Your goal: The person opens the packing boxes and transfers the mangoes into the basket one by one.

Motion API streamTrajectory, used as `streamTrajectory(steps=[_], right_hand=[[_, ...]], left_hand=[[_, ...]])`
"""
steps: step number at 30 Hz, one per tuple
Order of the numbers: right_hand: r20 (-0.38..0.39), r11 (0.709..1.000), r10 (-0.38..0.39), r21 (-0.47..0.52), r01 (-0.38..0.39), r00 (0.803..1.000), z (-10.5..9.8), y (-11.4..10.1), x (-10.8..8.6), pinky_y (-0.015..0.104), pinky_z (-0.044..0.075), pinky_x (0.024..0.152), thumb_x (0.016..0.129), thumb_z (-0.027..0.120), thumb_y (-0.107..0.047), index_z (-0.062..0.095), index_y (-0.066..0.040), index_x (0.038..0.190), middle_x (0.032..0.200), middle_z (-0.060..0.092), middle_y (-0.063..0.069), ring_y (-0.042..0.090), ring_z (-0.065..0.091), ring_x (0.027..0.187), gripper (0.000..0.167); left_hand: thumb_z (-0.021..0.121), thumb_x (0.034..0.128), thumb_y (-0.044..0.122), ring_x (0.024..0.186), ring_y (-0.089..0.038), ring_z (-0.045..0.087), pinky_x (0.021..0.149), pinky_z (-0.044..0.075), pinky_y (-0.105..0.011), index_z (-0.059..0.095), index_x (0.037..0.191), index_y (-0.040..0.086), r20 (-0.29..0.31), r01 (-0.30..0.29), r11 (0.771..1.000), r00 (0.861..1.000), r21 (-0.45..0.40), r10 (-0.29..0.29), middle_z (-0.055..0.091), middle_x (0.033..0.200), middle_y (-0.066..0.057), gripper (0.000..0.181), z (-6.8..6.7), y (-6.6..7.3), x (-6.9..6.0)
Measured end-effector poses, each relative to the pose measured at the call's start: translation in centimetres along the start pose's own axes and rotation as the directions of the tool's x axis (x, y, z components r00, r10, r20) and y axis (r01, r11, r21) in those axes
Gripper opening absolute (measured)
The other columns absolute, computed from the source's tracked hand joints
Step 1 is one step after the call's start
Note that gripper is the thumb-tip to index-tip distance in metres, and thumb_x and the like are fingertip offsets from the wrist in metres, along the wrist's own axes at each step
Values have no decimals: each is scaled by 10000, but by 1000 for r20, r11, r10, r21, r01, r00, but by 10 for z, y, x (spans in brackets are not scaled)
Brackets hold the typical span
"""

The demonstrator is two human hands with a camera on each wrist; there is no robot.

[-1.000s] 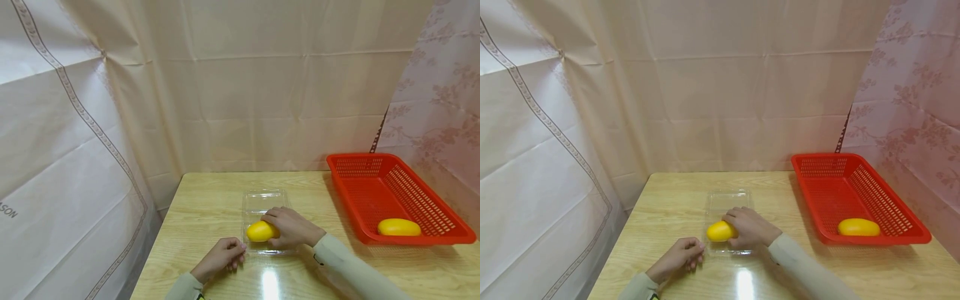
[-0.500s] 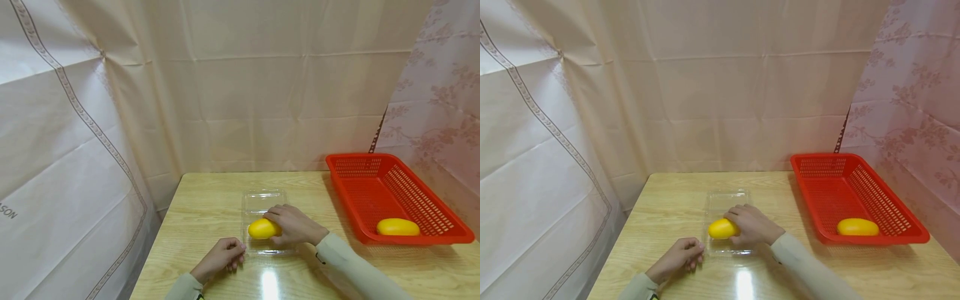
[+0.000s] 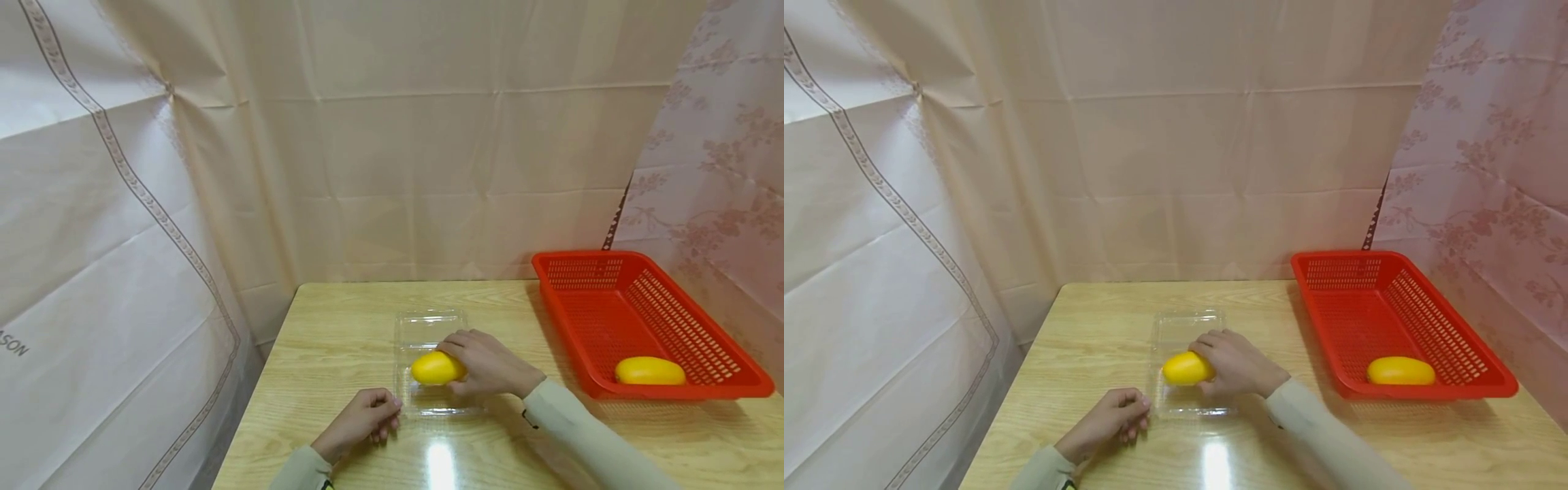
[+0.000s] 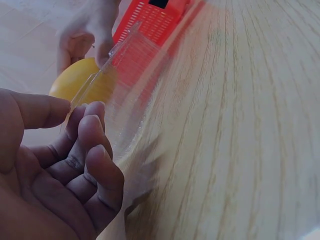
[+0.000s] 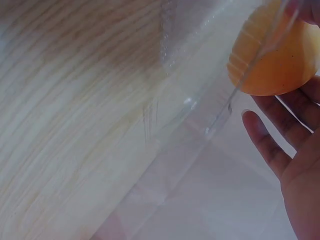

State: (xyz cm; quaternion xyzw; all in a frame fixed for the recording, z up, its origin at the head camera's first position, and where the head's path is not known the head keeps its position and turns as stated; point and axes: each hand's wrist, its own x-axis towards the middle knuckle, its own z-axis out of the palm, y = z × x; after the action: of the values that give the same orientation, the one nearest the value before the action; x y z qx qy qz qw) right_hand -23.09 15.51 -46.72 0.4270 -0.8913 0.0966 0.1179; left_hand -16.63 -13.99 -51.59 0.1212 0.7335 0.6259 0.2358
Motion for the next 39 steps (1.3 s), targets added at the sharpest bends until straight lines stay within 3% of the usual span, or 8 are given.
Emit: streamTrajectory(steps=[13,33,39], right_hand=[[-22,1000,9,-9,-9,1000,-11,7,-6,432,517,905,771,850,-404,668,-104,1251,1180,666,4,199,612,1044,594],[-35,999,48,-23,-49,998,-26,18,-16,460,510,952,782,829,-412,662,-107,1262,1199,668,-2,208,607,1060,593],[-50,998,40,-44,-42,998,-31,21,-18,451,519,908,779,839,-378,662,-100,1247,1173,667,7,206,605,1029,573]], left_hand=[[578,1070,225,573,-104,520,502,428,-228,611,968,-104,-2,-18,1000,1000,4,18,670,784,-41,346,1,-1,0],[585,1066,238,577,-106,522,504,427,-231,613,972,-105,-9,-15,1000,1000,-3,15,669,790,-53,357,1,1,-1],[575,1072,239,583,-115,515,509,429,-232,617,979,-96,-3,-13,1000,1000,-18,13,663,797,-60,350,2,2,-3]])
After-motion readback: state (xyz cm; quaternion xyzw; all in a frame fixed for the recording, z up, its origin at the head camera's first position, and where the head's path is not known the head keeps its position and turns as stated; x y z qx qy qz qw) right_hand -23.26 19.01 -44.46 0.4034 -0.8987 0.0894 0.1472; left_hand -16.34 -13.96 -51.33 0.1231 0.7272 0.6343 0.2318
